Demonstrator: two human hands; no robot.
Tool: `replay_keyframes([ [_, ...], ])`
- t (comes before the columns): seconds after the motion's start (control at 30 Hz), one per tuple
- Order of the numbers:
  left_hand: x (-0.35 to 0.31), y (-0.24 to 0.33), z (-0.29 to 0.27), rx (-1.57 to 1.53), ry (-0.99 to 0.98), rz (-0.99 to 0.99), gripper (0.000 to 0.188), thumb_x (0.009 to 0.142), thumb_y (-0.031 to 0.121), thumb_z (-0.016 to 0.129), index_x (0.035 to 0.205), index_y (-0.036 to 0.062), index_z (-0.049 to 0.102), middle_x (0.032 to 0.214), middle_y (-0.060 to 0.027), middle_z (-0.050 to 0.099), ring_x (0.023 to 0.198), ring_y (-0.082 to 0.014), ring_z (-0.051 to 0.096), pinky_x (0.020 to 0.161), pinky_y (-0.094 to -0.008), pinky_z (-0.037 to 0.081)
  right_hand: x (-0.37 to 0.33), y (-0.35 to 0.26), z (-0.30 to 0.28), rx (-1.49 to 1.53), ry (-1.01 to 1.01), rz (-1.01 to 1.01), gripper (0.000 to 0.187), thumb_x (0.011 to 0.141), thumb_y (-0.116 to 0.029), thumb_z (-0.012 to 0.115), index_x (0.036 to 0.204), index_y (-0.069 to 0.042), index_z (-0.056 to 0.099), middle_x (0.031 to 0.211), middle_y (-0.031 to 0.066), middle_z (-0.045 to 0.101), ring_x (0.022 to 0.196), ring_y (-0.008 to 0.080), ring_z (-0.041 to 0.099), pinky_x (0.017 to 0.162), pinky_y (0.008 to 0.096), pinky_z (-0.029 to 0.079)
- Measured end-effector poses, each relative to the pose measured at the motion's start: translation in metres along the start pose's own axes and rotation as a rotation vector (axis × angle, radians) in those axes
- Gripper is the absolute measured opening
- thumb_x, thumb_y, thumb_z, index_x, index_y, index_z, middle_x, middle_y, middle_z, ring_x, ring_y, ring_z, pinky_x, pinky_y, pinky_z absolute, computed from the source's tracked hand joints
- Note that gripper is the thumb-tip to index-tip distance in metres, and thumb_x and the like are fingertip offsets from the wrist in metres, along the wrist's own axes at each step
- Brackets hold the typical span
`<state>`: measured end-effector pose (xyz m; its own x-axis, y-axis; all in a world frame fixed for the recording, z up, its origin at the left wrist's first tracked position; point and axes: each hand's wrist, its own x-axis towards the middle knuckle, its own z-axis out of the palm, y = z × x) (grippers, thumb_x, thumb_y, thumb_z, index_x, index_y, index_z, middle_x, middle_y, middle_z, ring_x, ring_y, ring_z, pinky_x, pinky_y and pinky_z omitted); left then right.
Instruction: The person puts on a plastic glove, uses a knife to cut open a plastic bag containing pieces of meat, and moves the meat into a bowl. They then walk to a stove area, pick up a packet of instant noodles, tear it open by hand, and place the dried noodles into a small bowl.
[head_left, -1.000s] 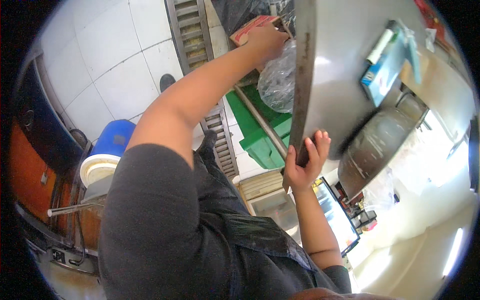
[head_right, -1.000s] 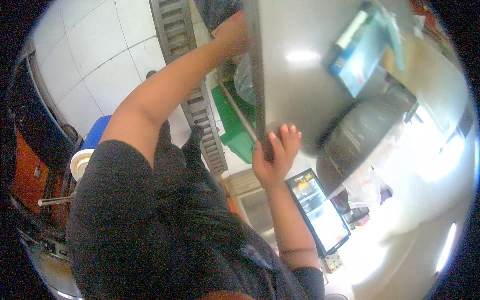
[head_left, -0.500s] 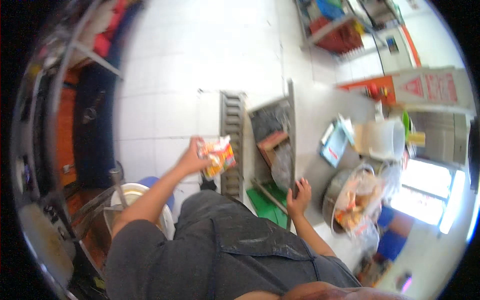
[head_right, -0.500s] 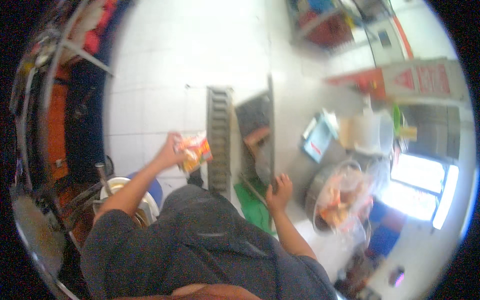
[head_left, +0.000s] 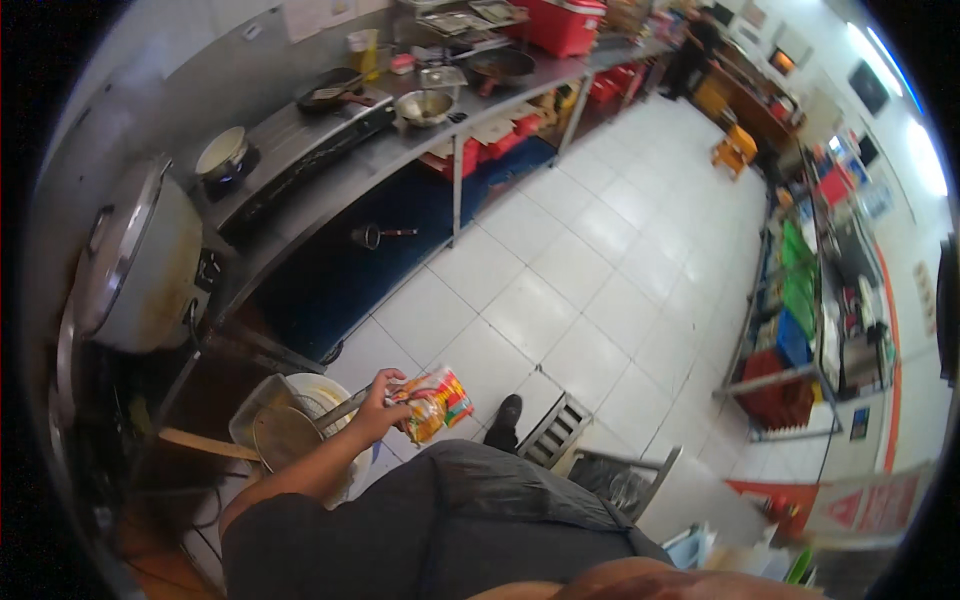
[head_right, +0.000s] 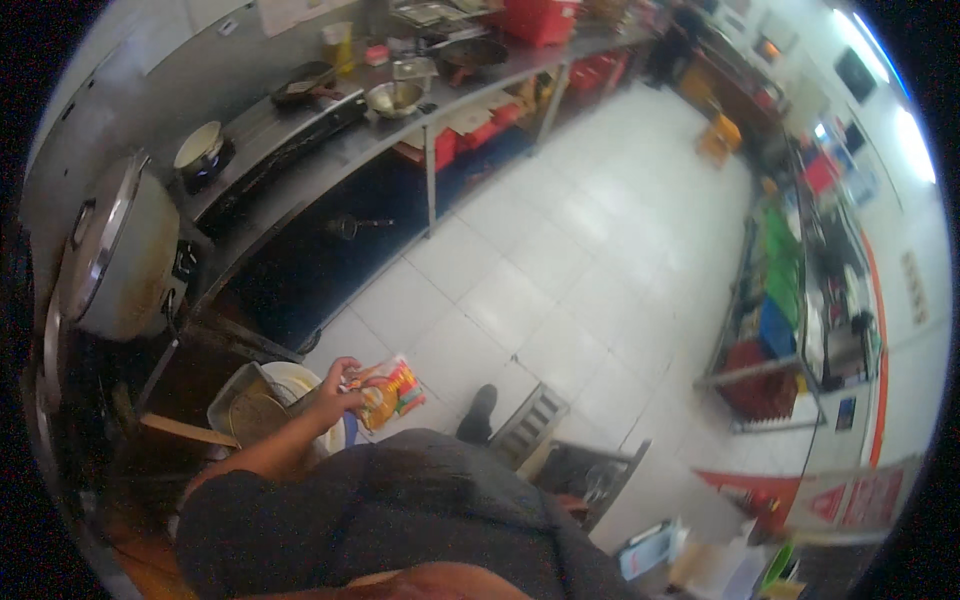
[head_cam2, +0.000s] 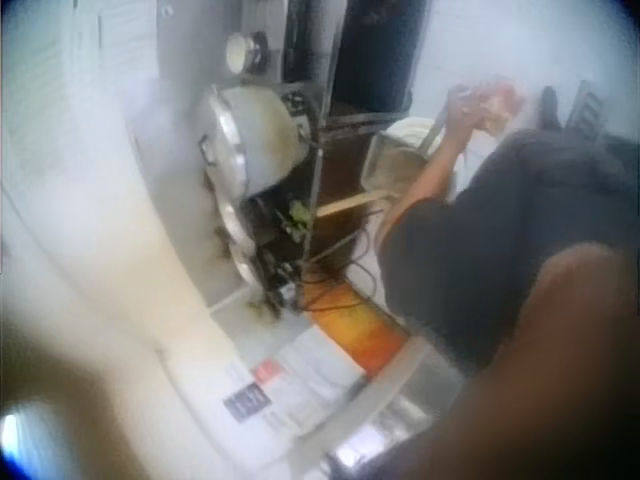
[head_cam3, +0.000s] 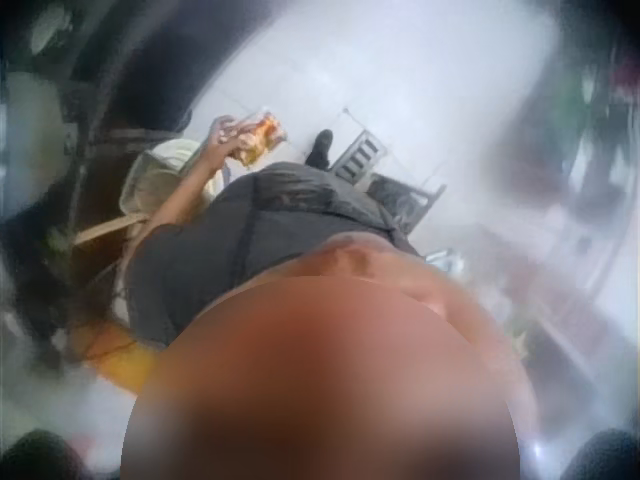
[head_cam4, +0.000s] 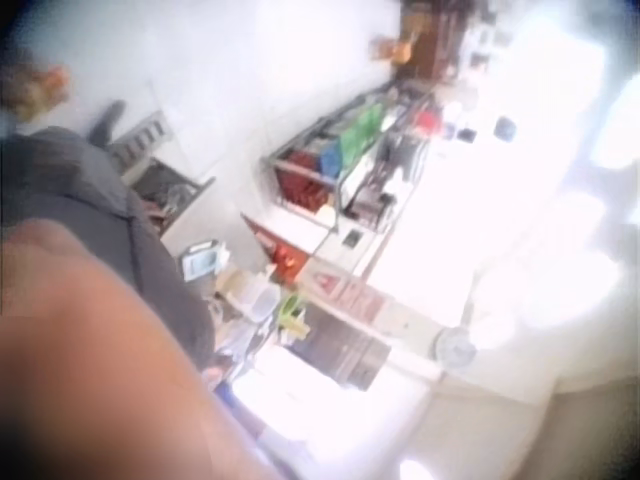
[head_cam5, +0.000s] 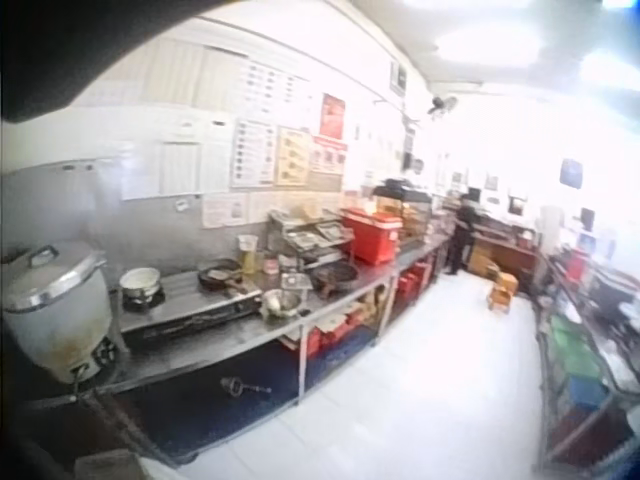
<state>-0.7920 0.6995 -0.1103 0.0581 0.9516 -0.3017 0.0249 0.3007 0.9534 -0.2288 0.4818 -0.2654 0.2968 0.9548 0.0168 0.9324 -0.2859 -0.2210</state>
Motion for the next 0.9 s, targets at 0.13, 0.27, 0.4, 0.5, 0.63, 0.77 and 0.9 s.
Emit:
replay_keyframes([
  [0.13, 0.031, 0.002, 0.010, -0.390, 0.254, -0.177, 0.047, 0.083, 0.011, 0.062, 0.126, 0.0174, 0.043, 0.104, -0.0114, 0.062, 0.075, -0.0204, 0.067, 0.059, -0.0366, 0.058, 0.123, -0.008, 0.015, 0.034, -0.413, -0.021, 0.050, 0.091, -0.040, 0.056, 0.131, -0.011, 0.057, 0.138, 0.0177, 0.054, 0.130, 0.0391, 0.047, 0.103, 0.0549, 0.041],
  [0.27, 0.070, -0.013, 0.026, -0.805, 0.614, -0.194, 0.040, 0.083, 0.018, 0.060, 0.119, 0.0197, 0.044, 0.093, -0.0082, 0.058, 0.072, -0.0219, 0.061, 0.059, -0.0400, 0.055, 0.252, -0.026, 0.023, -0.075, -0.796, -0.133, 0.050, 0.092, -0.043, 0.054, 0.132, -0.013, 0.058, 0.138, 0.0165, 0.055, 0.129, 0.0387, 0.048, 0.102, 0.0546, 0.042],
  [0.4, 0.128, -0.016, 0.000, -0.924, 0.639, -0.191, 0.034, 0.086, 0.029, 0.058, 0.117, 0.0204, 0.046, 0.098, -0.0093, 0.057, 0.075, -0.0214, 0.057, 0.061, -0.0376, 0.052, 0.382, -0.086, 0.039, -0.390, -0.956, -0.413, 0.050, 0.094, -0.046, 0.052, 0.133, -0.015, 0.058, 0.138, 0.0152, 0.055, 0.129, 0.0383, 0.049, 0.101, 0.0542, 0.044],
  [0.5, 0.158, 0.036, -0.020, -0.844, 0.805, -0.081, 0.034, 0.086, 0.029, 0.059, 0.117, 0.0216, 0.047, 0.095, -0.0073, 0.060, 0.068, -0.0198, 0.060, 0.055, -0.0342, 0.052, 0.468, -0.215, 0.029, -0.647, -0.752, -0.683, 0.050, 0.095, -0.048, 0.050, 0.133, -0.017, 0.058, 0.138, 0.0143, 0.055, 0.128, 0.0380, 0.050, 0.100, 0.0540, 0.045],
  [0.63, 0.200, 0.056, -0.096, -0.286, 0.921, 0.220, 0.036, 0.080, 0.016, 0.066, 0.114, 0.0146, 0.055, 0.104, -0.0085, 0.062, 0.089, -0.0214, 0.066, 0.070, -0.0355, 0.056, 0.539, -0.366, 0.010, 0.406, -0.695, -0.584, 0.040, 0.096, -0.031, 0.063, 0.128, -0.008, 0.059, 0.119, 0.0200, 0.067, 0.104, 0.0358, 0.067, 0.087, 0.0433, 0.054],
  [0.77, 0.236, 0.106, -0.165, 0.463, 1.099, 0.406, 0.041, 0.075, 0.010, 0.070, 0.115, 0.0095, 0.059, 0.114, -0.0126, 0.061, 0.103, -0.0273, 0.064, 0.084, -0.0344, 0.053, 0.553, -0.457, 0.007, 0.405, -0.708, -0.677, 0.039, 0.096, -0.026, 0.063, 0.129, -0.006, 0.059, 0.119, 0.0162, 0.068, 0.101, 0.0294, 0.068, 0.086, 0.0381, 0.055],
  [0.9, 0.277, 0.136, -0.213, 0.682, 1.076, 0.469, 0.043, 0.074, 0.013, 0.072, 0.115, 0.0104, 0.060, 0.123, -0.0141, 0.058, 0.107, -0.0337, 0.062, 0.088, -0.0386, 0.053, 0.572, -0.457, 0.043, 0.178, -0.970, -0.781, 0.043, 0.092, -0.025, 0.067, 0.131, -0.008, 0.060, 0.121, 0.0176, 0.066, 0.109, 0.0307, 0.065, 0.091, 0.0408, 0.053],
])
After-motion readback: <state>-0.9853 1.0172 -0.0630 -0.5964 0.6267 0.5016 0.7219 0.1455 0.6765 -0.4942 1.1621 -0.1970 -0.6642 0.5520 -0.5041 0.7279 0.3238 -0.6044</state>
